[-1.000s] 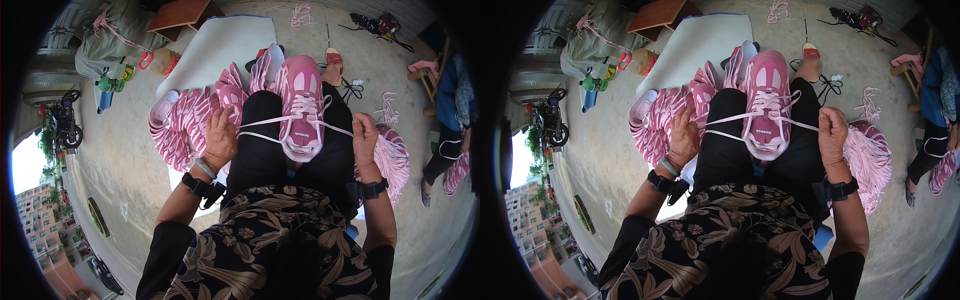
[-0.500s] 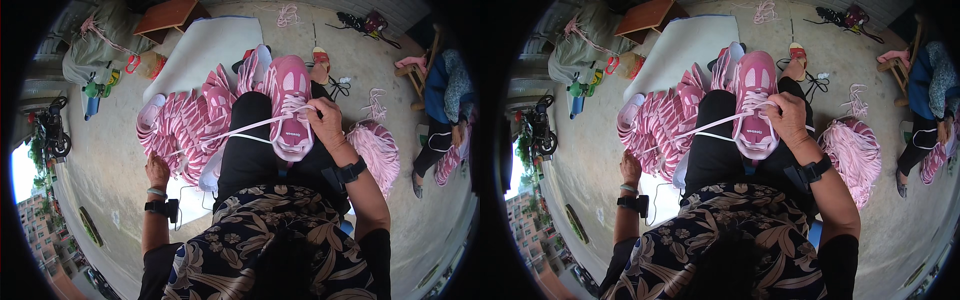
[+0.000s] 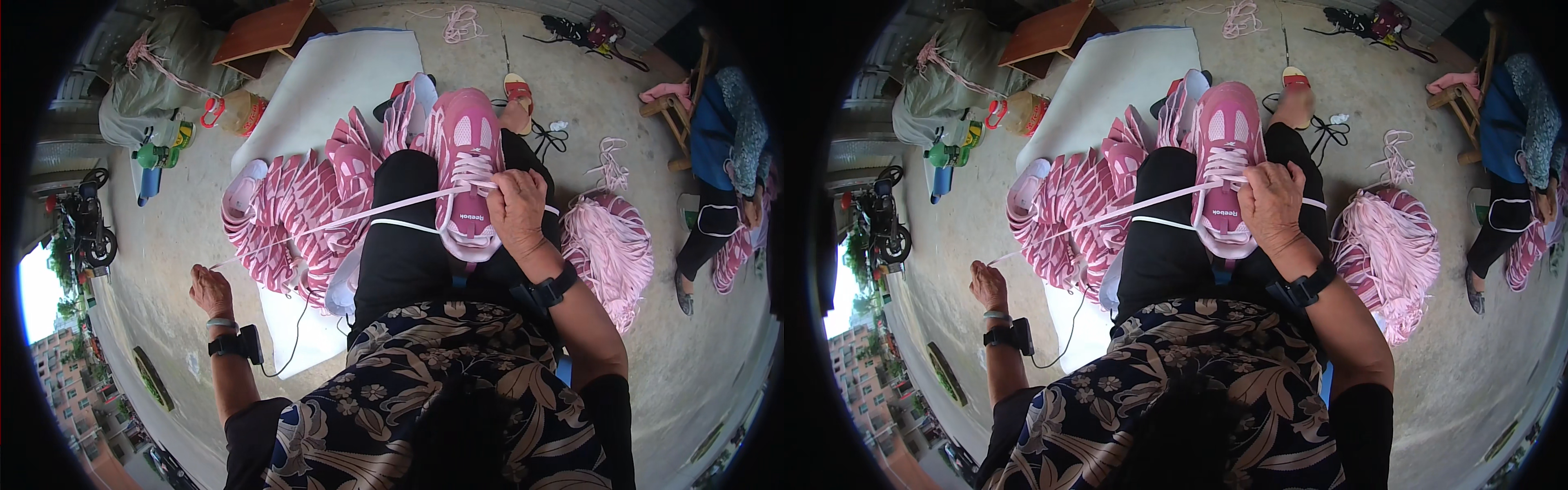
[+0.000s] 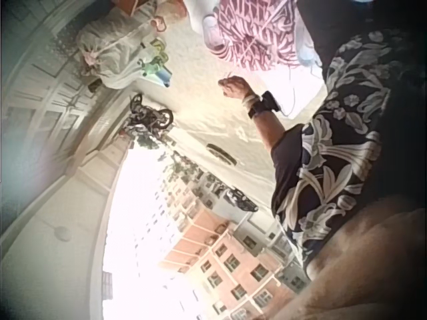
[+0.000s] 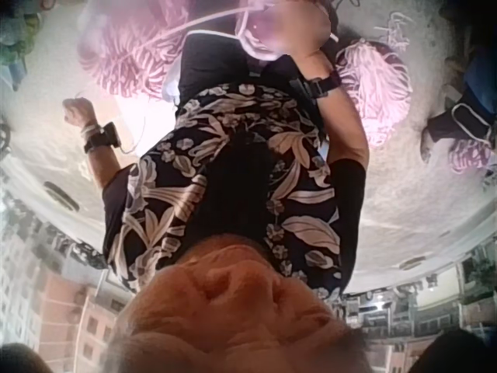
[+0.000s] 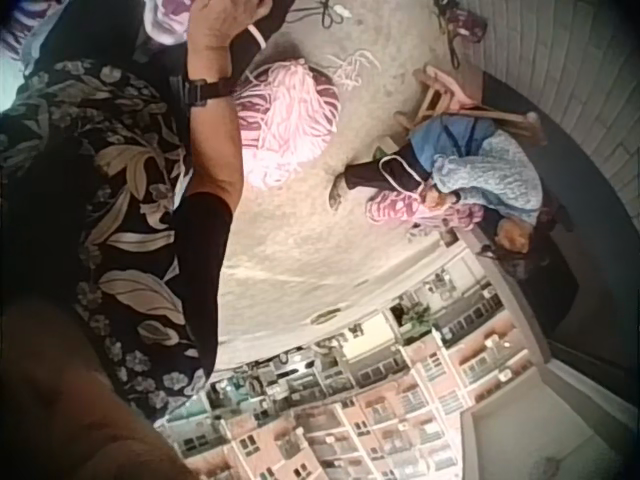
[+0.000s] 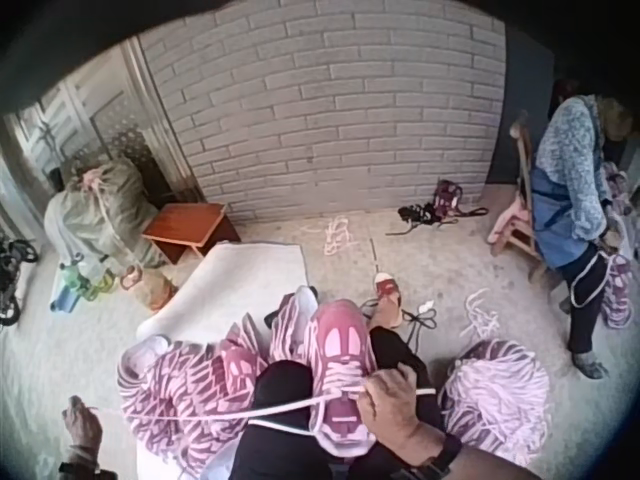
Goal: The person threads pink shoelaces through the eyelets of a pink Reebok sneaker, pulling the laces tight and arranging them. The person works on a single shoe held in their lap, surrounded by a pile of similar shoes.
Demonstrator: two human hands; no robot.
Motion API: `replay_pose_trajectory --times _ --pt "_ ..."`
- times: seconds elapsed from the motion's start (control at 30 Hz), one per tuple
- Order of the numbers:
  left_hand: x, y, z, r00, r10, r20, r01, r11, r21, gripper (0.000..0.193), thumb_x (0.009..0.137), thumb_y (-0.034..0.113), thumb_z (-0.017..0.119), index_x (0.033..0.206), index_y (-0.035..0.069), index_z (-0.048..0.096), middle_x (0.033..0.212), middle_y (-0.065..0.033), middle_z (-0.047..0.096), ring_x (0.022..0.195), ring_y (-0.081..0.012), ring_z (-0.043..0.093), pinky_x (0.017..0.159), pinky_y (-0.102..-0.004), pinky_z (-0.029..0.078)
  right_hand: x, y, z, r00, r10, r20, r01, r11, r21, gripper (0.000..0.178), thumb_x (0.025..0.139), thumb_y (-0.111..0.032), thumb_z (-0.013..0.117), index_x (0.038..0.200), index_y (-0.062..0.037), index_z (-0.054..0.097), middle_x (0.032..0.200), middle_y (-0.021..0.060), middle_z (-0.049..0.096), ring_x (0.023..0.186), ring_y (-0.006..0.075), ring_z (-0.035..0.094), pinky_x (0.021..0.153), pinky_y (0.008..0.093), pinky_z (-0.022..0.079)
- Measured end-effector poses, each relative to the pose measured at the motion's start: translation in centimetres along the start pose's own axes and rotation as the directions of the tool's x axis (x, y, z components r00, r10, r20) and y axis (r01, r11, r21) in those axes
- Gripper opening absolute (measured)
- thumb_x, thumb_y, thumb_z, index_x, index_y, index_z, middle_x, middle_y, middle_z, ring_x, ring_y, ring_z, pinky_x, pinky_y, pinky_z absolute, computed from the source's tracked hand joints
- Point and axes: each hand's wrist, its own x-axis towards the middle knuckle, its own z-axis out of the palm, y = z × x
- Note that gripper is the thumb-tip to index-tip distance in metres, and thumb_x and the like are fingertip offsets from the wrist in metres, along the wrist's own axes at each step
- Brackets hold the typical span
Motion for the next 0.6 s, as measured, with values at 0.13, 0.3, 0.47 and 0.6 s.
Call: replay_pose_trajectory --times 0.13,0.3,0.47,0.6 --pt "0.4 -4.1 0.0 0.996 -0.082 -0.036 0.084 0.994 0.073 0.015 0.080 0.014 0.048 0.086 0.003 0.055 0.098 -0.0071 0.054 0.083 -0.0271 0.057 0.063 -0.0422 0.044 -0.3 -0.3 0.1 0.996 0.084 0.031 -0.086 0.994 0.065 0.018 0.070 -0.009 0.056 0.088 -0.0076 0.055 0.079 0.0077 0.056 0.080 0.0279 0.056 0.075 0.0392 0.043" --pt "0.1 -5.1 0.2 0.978 -0.181 0.100 0.172 0.981 0.092 0.019 0.081 0.016 0.045 0.086 0.002 0.057 0.093 -0.0106 0.056 0.083 -0.0305 0.058 0.068 -0.0447 0.048 -0.8 -0.1 -1.2 0.987 0.132 0.094 -0.150 0.964 0.221 0.014 0.074 -0.012 0.058 0.087 -0.0062 0.056 0.075 0.0100 0.055 0.071 0.0290 0.057 0.062 0.0374 0.046" --pt "0.9 5.9 0.0 0.882 -0.045 0.468 0.030 0.999 0.040 0.025 0.082 0.023 0.047 0.089 0.004 0.060 0.093 -0.0178 0.061 0.088 -0.0355 0.059 0.076 -0.0449 0.047 -1.1 0.1 -3.5 0.962 0.106 0.252 -0.148 0.976 0.157 0.009 0.077 -0.012 0.058 0.084 -0.0068 0.056 0.074 0.0106 0.056 0.067 0.0292 0.058 0.058 0.0376 0.047" --pt "-0.4 18.8 -3.0 0.946 0.291 0.140 -0.058 0.579 -0.813 0.027 0.075 0.008 0.057 0.102 0.005 0.056 0.088 -0.0177 0.063 0.068 -0.0340 0.060 0.063 -0.0382 0.048 -1.1 0.8 -3.9 0.965 -0.021 0.263 -0.027 0.984 0.177 0.005 0.079 -0.010 0.056 0.081 -0.0068 0.054 0.068 0.0092 0.056 0.063 0.0285 0.058 0.056 0.0371 0.047"
